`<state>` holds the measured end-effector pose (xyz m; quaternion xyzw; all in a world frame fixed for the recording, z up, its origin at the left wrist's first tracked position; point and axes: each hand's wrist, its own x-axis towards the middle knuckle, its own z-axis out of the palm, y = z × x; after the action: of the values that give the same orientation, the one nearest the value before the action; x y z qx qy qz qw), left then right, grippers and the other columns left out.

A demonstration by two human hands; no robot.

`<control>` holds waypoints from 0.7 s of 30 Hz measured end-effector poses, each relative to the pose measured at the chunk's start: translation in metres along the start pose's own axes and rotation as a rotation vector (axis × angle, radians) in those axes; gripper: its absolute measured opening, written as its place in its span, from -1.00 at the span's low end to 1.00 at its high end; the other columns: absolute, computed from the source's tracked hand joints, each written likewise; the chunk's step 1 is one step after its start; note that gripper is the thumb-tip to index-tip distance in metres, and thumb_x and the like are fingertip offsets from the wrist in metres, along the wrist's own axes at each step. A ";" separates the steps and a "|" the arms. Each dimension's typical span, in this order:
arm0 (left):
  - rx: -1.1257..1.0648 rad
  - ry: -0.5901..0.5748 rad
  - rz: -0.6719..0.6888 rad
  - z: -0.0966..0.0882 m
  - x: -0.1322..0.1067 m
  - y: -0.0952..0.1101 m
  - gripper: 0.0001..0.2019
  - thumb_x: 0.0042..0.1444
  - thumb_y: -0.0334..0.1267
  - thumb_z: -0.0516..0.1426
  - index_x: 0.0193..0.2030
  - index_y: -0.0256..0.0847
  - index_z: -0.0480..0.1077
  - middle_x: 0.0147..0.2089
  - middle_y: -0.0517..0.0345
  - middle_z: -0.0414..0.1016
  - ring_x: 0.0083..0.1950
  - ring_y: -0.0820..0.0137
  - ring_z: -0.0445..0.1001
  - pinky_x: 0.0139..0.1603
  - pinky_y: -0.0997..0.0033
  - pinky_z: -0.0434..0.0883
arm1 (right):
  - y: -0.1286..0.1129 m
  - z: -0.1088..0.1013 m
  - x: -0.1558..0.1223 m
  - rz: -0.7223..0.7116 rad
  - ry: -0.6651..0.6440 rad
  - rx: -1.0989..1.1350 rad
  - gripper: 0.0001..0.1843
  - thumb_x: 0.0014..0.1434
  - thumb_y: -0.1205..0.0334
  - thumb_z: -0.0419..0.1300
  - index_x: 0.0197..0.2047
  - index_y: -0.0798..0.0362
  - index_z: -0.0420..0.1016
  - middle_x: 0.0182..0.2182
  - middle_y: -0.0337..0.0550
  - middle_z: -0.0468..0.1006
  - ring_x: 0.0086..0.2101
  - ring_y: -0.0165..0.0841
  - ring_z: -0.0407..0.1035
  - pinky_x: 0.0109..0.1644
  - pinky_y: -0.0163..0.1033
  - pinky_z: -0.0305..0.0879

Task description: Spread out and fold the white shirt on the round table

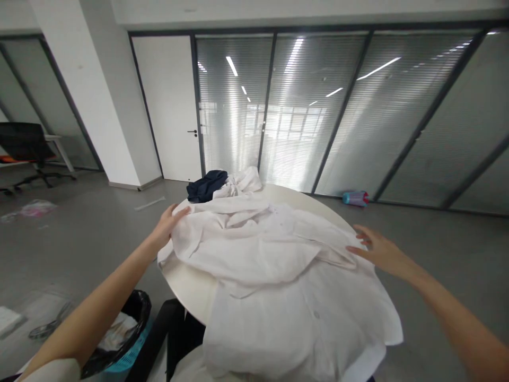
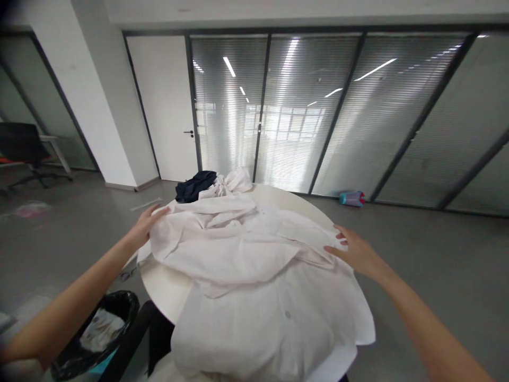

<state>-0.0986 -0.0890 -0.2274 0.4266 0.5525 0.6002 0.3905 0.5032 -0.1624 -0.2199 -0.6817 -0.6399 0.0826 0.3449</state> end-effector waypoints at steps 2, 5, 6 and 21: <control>0.073 -0.189 0.057 0.011 -0.007 0.016 -0.17 -0.18 -0.03 0.42 0.28 -0.18 0.36 0.08 -0.15 0.55 -0.10 0.15 0.58 -0.25 0.35 0.51 | -0.033 0.016 0.002 -0.127 0.032 0.011 -0.53 -0.09 -0.10 0.32 -0.10 -0.13 0.51 -0.18 0.05 0.57 -0.23 0.00 0.52 -0.13 0.12 0.49; 0.203 -0.461 0.276 0.032 -0.028 0.041 -0.35 -0.12 -0.01 0.39 0.15 -0.17 0.49 0.08 -0.06 0.57 0.06 0.06 0.53 -0.07 0.26 0.52 | -0.112 0.050 0.014 -0.379 -0.125 0.110 -0.62 0.12 -0.02 0.22 -0.01 -0.09 0.51 -0.04 0.00 0.52 -0.17 -0.13 0.51 -0.06 0.02 0.49; 0.261 -0.556 0.341 0.039 -0.036 0.048 -0.41 -0.09 0.00 0.37 0.10 -0.18 0.52 0.08 -0.05 0.58 0.11 0.04 0.51 -0.02 0.22 0.51 | -0.140 0.063 0.018 -0.489 -0.163 0.136 -0.56 0.15 0.02 0.21 0.09 -0.10 0.47 -0.01 0.00 0.50 -0.13 -0.14 0.49 -0.04 0.01 0.48; 0.533 -0.693 0.490 0.016 -0.015 0.045 -0.29 -0.21 -0.07 0.43 0.16 -0.09 0.46 0.21 -0.01 0.47 0.25 0.01 0.38 0.28 0.08 0.30 | -0.255 0.095 0.060 -0.786 0.141 -0.040 -0.76 0.35 0.18 0.04 -0.13 -0.05 0.55 -0.13 -0.09 0.62 -0.06 -0.15 0.43 0.30 0.05 0.05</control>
<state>-0.0779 -0.1016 -0.1836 0.8030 0.4083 0.3352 0.2759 0.2526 -0.0862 -0.1246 -0.3955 -0.8283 -0.1151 0.3799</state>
